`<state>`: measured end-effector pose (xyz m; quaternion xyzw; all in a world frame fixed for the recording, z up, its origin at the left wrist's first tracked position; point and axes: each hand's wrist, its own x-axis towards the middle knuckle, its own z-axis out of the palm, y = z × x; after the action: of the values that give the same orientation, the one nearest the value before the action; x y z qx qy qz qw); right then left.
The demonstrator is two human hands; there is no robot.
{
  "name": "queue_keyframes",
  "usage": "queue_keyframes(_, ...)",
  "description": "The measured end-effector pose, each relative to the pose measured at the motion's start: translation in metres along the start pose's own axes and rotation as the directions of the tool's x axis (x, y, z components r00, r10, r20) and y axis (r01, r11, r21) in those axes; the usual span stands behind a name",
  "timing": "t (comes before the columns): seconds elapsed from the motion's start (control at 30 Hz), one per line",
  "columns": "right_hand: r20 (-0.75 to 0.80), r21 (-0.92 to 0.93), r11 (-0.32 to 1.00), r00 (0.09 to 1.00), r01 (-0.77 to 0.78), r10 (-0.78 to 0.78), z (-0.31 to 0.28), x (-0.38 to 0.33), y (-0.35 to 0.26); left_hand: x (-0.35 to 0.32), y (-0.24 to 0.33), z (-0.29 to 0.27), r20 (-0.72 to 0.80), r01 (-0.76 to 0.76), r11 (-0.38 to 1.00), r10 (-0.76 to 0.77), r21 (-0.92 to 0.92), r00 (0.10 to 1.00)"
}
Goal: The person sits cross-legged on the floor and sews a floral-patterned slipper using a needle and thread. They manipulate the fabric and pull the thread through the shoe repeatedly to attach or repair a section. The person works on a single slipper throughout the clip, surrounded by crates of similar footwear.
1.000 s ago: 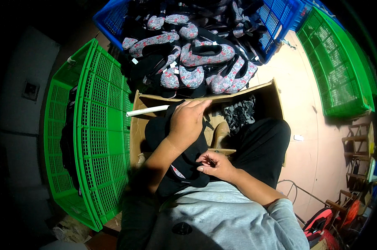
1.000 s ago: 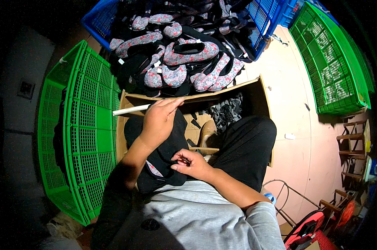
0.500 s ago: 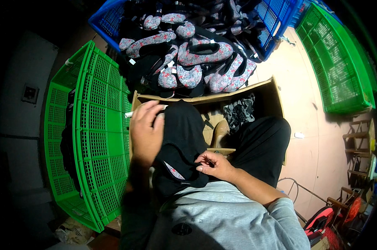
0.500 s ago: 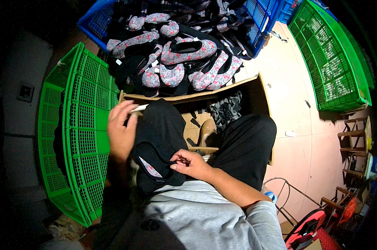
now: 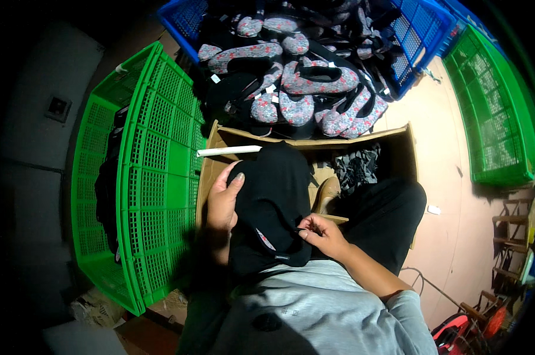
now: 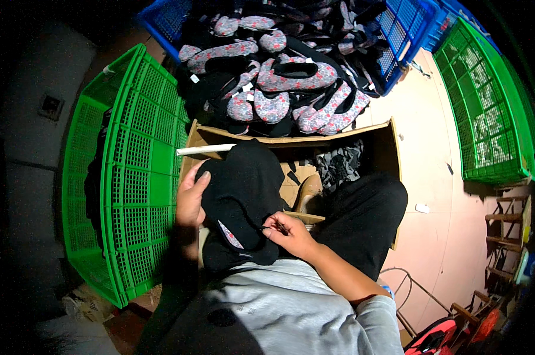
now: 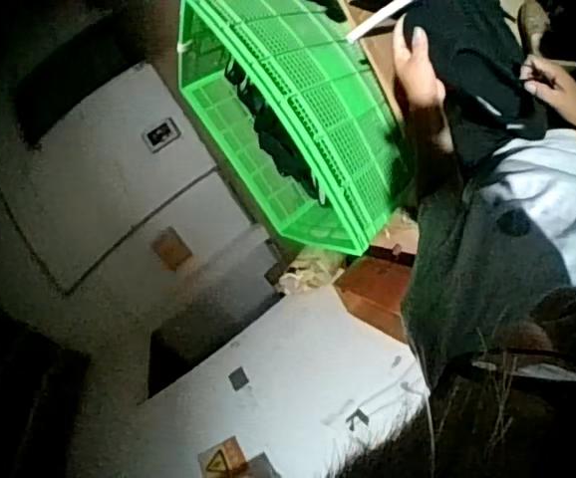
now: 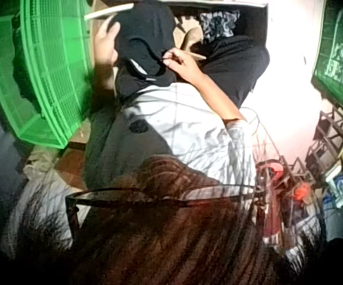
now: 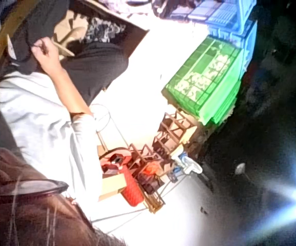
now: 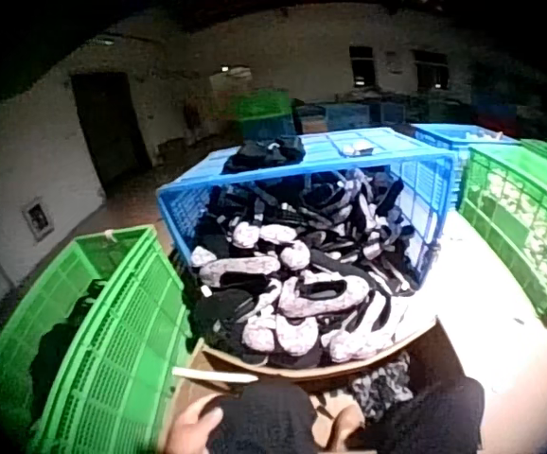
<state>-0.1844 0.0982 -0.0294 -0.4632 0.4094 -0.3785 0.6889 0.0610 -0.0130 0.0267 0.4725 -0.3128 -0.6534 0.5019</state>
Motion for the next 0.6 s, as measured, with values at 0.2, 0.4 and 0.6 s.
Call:
queue_keyframes(0.2, -0.166, -0.088, 0.996, 0.985, 0.028, -0.043, 0.007, 0.009, -0.004, -0.014, 0.013, 0.016, -0.106, -0.008, 0.999, 0.013, 0.047, 0.994)
queue_keyframes(0.4, -0.120, -0.106, 0.994, 0.992, 0.029, -0.042, 0.007, 0.009, -0.005, -0.026, 0.022, 0.031, 0.037, -0.039, 0.999, 0.038, 0.023, 0.999)
queue_keyframes(0.6, -0.070, 0.063, 0.997, 0.996, -0.047, 0.052, 0.003, 0.007, -0.002, -0.024, 0.016, 0.033, 0.386, 0.036, 0.963, 0.072, -0.265, 0.920)
